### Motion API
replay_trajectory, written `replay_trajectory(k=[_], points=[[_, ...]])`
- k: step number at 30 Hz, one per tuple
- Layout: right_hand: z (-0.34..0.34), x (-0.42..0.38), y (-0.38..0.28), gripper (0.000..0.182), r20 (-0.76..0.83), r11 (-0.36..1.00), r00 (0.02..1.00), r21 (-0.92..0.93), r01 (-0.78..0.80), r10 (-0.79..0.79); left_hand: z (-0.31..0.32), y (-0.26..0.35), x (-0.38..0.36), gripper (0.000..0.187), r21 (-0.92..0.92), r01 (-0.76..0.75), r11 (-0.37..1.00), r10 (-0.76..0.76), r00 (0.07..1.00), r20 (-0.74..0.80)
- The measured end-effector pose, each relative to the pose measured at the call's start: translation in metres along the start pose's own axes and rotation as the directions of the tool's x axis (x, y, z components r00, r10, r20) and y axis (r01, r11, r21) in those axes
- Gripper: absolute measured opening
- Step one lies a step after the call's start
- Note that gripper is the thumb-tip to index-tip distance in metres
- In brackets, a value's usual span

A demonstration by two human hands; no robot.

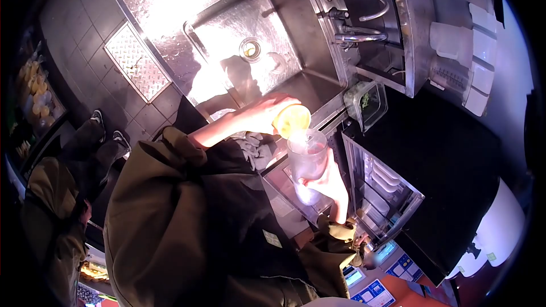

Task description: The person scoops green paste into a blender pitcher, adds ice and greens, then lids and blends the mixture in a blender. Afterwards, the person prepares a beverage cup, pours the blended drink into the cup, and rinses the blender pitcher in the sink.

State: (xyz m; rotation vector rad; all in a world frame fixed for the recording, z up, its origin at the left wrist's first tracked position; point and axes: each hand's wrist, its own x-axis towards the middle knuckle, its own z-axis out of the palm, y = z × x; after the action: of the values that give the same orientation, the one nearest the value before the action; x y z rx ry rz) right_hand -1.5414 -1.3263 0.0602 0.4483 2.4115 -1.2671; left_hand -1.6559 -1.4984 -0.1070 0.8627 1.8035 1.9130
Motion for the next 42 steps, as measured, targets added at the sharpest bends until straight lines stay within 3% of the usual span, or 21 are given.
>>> replay_trajectory(k=[3,8,12,14,16,18,20,21,22,26,30,34,38,39,40,42], points=[[0.007,0.000,0.001,0.094,-0.058,0.998,0.997,0.013,0.057,-0.056,-0.001,-0.001,-0.003,0.082,-0.055,0.120,0.991,-0.119,0.993,0.022],[0.022,0.015,0.016,0.094,-0.228,0.969,0.948,0.056,0.240,-0.222,-0.019,0.021,-0.008,0.085,-0.026,0.085,0.996,-0.088,0.985,-0.150],[0.042,0.061,0.057,0.094,-0.398,0.896,0.854,0.148,0.419,-0.334,-0.045,0.049,-0.017,0.078,0.083,0.062,0.995,-0.032,0.947,-0.318],[0.057,0.098,0.088,0.094,-0.385,0.898,0.881,0.224,0.378,-0.275,-0.058,0.054,-0.030,0.076,0.061,0.065,0.996,-0.037,0.922,-0.385],[0.085,0.142,0.099,0.085,-0.527,0.922,0.796,0.056,0.382,-0.298,-0.077,0.078,-0.047,0.075,0.047,0.000,0.999,0.021,0.890,-0.456],[0.115,0.183,0.104,0.080,-0.579,0.924,0.758,0.022,0.382,-0.300,-0.089,0.097,-0.064,0.074,0.250,0.193,0.949,-0.027,0.838,-0.544],[0.149,0.217,0.109,0.075,-0.551,0.925,0.786,0.064,0.374,-0.280,-0.102,0.115,-0.089,0.075,0.144,0.212,0.966,-0.073,0.766,-0.639],[0.168,0.230,0.115,0.072,-0.520,0.930,0.812,0.082,0.359,-0.267,-0.113,0.136,-0.099,0.075,0.229,0.237,0.944,-0.036,0.766,-0.642],[0.184,0.243,0.123,0.069,-0.489,0.937,0.837,0.097,0.335,-0.248,-0.120,0.140,-0.111,0.075,0.148,0.236,0.960,-0.071,0.720,-0.690],[0.238,0.273,0.168,0.059,-0.335,0.983,0.935,0.094,0.156,-0.117,-0.171,0.172,-0.147,0.077,0.236,0.373,0.897,-0.048,0.614,-0.788],[0.250,0.268,0.213,0.049,-0.229,0.996,0.970,-0.011,-0.084,0.079,-0.254,0.187,-0.179,0.080,0.222,0.358,0.907,0.003,0.522,-0.853],[0.249,0.281,0.216,0.040,-0.296,0.963,0.936,-0.127,-0.237,0.191,-0.372,0.195,-0.209,0.086,0.221,0.351,0.910,0.010,0.515,-0.857],[0.220,0.363,0.249,0.034,-0.438,0.947,0.899,-0.282,-0.156,0.017,-0.501,0.213,-0.222,0.086,0.280,0.312,0.908,0.071,0.542,-0.837],[0.228,0.346,0.161,0.029,-0.537,0.945,0.843,-0.283,-0.162,-0.017,-0.532,0.221,-0.221,0.086,0.308,0.314,0.898,0.090,0.554,-0.828],[0.239,0.310,0.015,0.024,-0.629,0.944,0.776,-0.283,-0.168,-0.050,-0.563,0.228,-0.222,0.086,0.339,0.317,0.886,0.108,0.569,-0.815],[0.272,0.310,-0.079,0.021,-0.678,0.984,0.719,-0.166,0.058,-0.157,-0.619,0.227,-0.223,0.085,0.277,0.262,0.925,0.090,0.556,-0.827]])
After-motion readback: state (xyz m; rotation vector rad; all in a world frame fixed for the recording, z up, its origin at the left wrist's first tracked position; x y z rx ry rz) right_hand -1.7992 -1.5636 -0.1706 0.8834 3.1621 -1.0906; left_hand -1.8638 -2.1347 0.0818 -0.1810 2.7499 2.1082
